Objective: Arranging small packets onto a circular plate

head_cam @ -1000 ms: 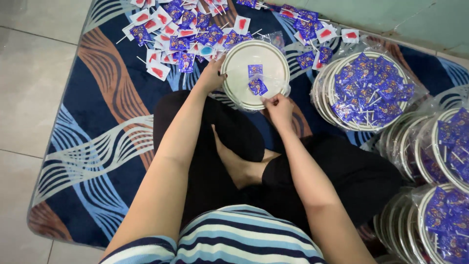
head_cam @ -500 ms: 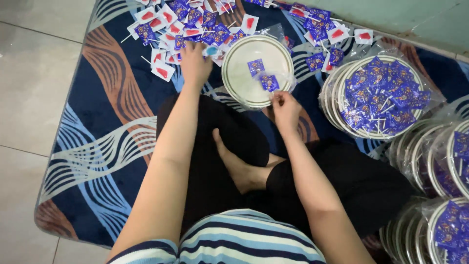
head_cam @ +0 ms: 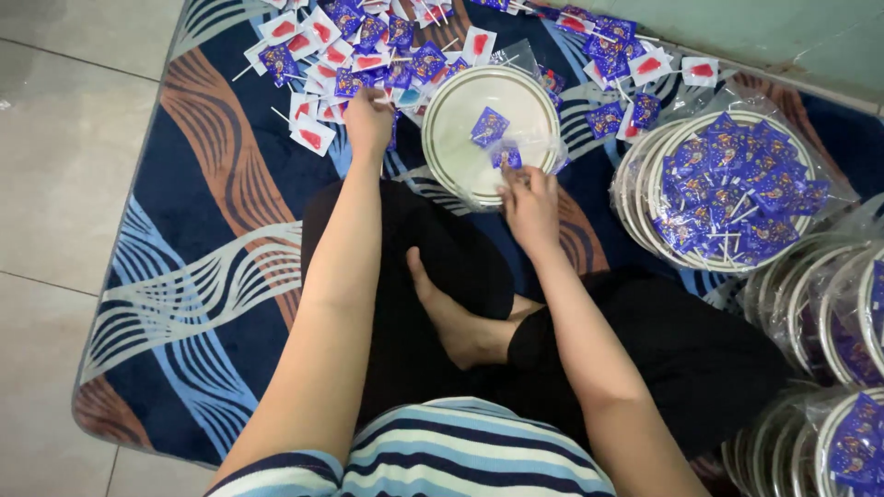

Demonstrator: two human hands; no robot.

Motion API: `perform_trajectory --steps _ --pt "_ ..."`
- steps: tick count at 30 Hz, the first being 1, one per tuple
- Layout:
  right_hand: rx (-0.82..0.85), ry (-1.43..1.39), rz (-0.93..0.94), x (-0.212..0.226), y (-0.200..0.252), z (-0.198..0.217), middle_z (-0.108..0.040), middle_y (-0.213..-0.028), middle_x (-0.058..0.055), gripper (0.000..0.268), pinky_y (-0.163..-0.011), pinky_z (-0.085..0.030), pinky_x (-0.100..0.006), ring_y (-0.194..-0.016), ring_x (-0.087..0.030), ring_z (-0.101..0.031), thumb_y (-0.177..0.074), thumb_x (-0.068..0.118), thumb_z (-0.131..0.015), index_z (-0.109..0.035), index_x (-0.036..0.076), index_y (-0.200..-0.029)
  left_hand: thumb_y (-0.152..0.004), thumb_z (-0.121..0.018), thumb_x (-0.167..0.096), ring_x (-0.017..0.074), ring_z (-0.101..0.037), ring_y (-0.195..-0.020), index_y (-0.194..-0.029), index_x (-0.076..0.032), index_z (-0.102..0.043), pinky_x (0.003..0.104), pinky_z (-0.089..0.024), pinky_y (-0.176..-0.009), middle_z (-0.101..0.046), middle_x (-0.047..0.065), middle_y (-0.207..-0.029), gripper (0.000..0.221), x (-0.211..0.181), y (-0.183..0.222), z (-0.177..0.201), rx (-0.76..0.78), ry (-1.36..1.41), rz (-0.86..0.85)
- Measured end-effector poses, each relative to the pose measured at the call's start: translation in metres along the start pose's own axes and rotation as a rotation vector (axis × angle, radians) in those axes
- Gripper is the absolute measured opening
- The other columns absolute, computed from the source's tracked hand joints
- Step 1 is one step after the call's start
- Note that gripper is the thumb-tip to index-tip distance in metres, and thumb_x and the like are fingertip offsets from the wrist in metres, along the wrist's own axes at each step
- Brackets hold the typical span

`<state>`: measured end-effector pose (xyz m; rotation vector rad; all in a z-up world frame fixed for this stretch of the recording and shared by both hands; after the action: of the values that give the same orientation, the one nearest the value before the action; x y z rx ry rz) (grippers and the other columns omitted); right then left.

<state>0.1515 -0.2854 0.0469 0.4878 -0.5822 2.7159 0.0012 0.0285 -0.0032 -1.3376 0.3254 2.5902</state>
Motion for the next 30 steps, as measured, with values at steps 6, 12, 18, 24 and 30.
perform_trajectory --steps 6,12,18,24,30 --pt "-0.075 -0.209 -0.19 -0.003 -0.001 -0.002 -0.05 -0.113 -0.014 0.039 -0.091 -0.051 -0.052 -0.103 -0.048 -0.059 -0.101 0.028 -0.07 -0.065 0.019 -0.138 -0.078 -0.079 -0.019 0.0192 -0.072 -0.08 -0.097 -0.023 -0.082 0.033 -0.055 -0.076 -0.075 0.004 -0.077 0.02 0.019 0.008 -0.017 0.101 0.191 -0.181" --pt "-0.115 -0.73 -0.552 -0.002 0.008 0.008 -0.074 -0.112 -0.009 0.028 -0.091 -0.056 -0.036 -0.104 -0.026 -0.071 -0.101 0.038 -0.071 -0.075 0.024 -0.126 -0.085 -0.075 -0.02 0.03 -0.072 -0.093 -0.105 -0.015 -0.08 0.04 -0.052 -0.089 -0.078 0.011 -0.095 0.022 -0.073 0.097 0.018 0.753 0.147 -0.388" --pt "-0.266 -1.133 -0.821 -0.011 0.026 -0.024 -0.072 -0.078 -0.007 0.026 -0.05 -0.061 -0.025 -0.061 -0.017 -0.072 -0.087 0.007 -0.081 -0.073 0.007 -0.112 -0.08 -0.081 -0.029 0.0227 -0.072 -0.09 -0.105 -0.021 -0.08 0.035 -0.053 -0.089 -0.079 0.004 -0.095 0.027 -0.074 0.114 0.001 0.864 0.033 -0.375" --pt "-0.299 -0.628 -0.865 -0.099 0.046 -0.018 -0.068 -0.066 0.009 0.028 -0.047 -0.055 -0.019 -0.053 -0.009 -0.069 -0.077 0.019 -0.079 -0.063 0.028 -0.099 -0.085 -0.07 -0.029 0.0266 -0.073 -0.093 -0.103 -0.025 -0.078 0.038 -0.056 -0.083 -0.077 0.0 -0.093 0.02 0.032 0.021 0.012 0.197 -0.109 -0.275" --pt "-0.171 -0.272 -0.691 -0.035 0.032 0.007 -0.078 -0.105 -0.004 0.024 -0.087 -0.058 -0.047 -0.101 -0.036 -0.072 -0.088 0.034 -0.077 -0.075 0.031 -0.113 -0.08 -0.07 -0.01 0.0421 -0.068 -0.108 -0.115 -0.015 -0.075 0.048 -0.054 -0.096 -0.058 0.014 -0.116 0.036 0.059 0.006 0.022 0.135 -0.292 -0.269"
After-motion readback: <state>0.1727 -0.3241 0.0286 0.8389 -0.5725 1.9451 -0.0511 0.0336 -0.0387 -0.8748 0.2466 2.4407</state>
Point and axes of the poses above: each hand's wrist, its own y-axis away from the middle knuckle, its own z-axis out of the back of the hand, x = y × z, the point moved 2 cm from there along -y, towards the middle knuckle
